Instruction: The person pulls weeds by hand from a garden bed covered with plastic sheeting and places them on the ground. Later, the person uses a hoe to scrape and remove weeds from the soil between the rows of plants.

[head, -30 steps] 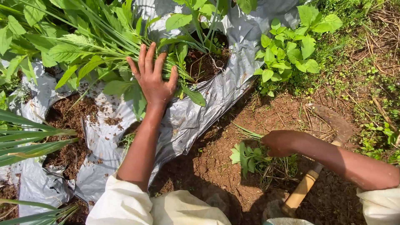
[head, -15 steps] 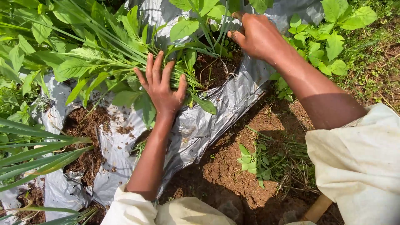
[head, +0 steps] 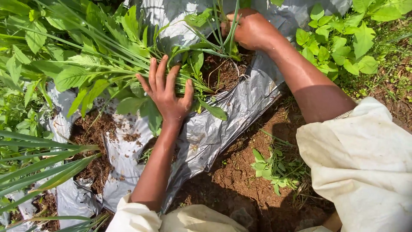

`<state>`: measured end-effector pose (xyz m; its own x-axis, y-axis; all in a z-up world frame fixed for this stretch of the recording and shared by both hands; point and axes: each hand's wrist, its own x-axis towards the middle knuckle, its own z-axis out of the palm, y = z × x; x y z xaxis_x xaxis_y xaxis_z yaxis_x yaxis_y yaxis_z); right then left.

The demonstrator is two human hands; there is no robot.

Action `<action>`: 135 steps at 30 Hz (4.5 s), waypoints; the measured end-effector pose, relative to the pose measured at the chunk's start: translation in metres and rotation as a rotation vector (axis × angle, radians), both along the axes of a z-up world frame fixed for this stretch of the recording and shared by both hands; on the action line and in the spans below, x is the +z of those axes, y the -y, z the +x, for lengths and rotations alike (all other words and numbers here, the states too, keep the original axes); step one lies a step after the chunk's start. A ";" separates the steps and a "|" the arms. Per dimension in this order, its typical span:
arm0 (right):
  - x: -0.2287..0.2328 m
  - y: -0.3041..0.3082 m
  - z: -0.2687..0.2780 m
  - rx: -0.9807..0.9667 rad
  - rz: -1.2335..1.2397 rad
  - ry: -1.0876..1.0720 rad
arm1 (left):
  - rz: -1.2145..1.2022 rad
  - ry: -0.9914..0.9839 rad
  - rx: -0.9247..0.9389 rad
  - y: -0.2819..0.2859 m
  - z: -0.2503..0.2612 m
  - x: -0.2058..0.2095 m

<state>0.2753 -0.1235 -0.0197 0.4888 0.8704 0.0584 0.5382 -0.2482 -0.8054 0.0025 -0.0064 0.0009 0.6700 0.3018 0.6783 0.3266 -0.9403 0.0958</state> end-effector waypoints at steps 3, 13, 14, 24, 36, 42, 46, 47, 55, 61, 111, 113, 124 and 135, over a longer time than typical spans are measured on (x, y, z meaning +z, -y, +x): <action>0.005 0.006 -0.003 -0.080 -0.095 -0.274 | 0.002 0.013 -0.003 0.000 -0.001 0.001; 0.019 0.034 -0.035 -0.157 -0.248 -0.337 | 0.012 -0.003 -0.028 -0.001 -0.003 0.002; 0.031 0.039 -0.041 -0.170 -0.276 -0.315 | 0.009 0.003 -0.039 -0.001 -0.003 0.004; 0.095 0.180 -0.043 -0.210 -0.541 -0.297 | 0.039 -0.022 0.005 -0.009 0.000 -0.009; -0.007 0.273 -0.125 0.460 -1.217 -0.003 | -0.033 -0.035 -0.019 0.001 0.002 0.000; 0.018 0.239 -0.151 0.592 -1.310 -0.010 | -0.009 -0.012 0.000 -0.003 -0.002 -0.002; 0.022 0.221 -0.131 0.419 -1.137 0.025 | -0.001 -0.009 0.011 -0.005 -0.001 -0.003; 0.026 0.216 -0.126 0.417 -1.102 0.051 | -0.006 -0.008 0.002 -0.004 0.000 -0.002; 0.071 0.181 -0.106 0.155 -0.918 0.011 | -0.009 0.000 0.005 -0.004 0.000 -0.003; 0.061 0.175 -0.099 0.049 -0.627 0.033 | -0.026 -0.021 0.000 -0.004 -0.002 0.000; 0.080 0.191 -0.126 0.159 -0.649 -0.279 | -0.040 0.023 -0.079 0.004 -0.003 0.005; 0.052 0.209 -0.132 0.413 -0.874 -0.239 | -0.028 0.010 -0.056 0.000 -0.003 0.003; 0.075 0.194 -0.123 0.286 -1.050 -0.084 | 0.015 0.037 -0.068 0.002 -0.003 0.009; 0.105 0.145 -0.154 0.126 -0.514 -0.095 | -0.061 -0.226 -0.074 0.008 -0.020 0.040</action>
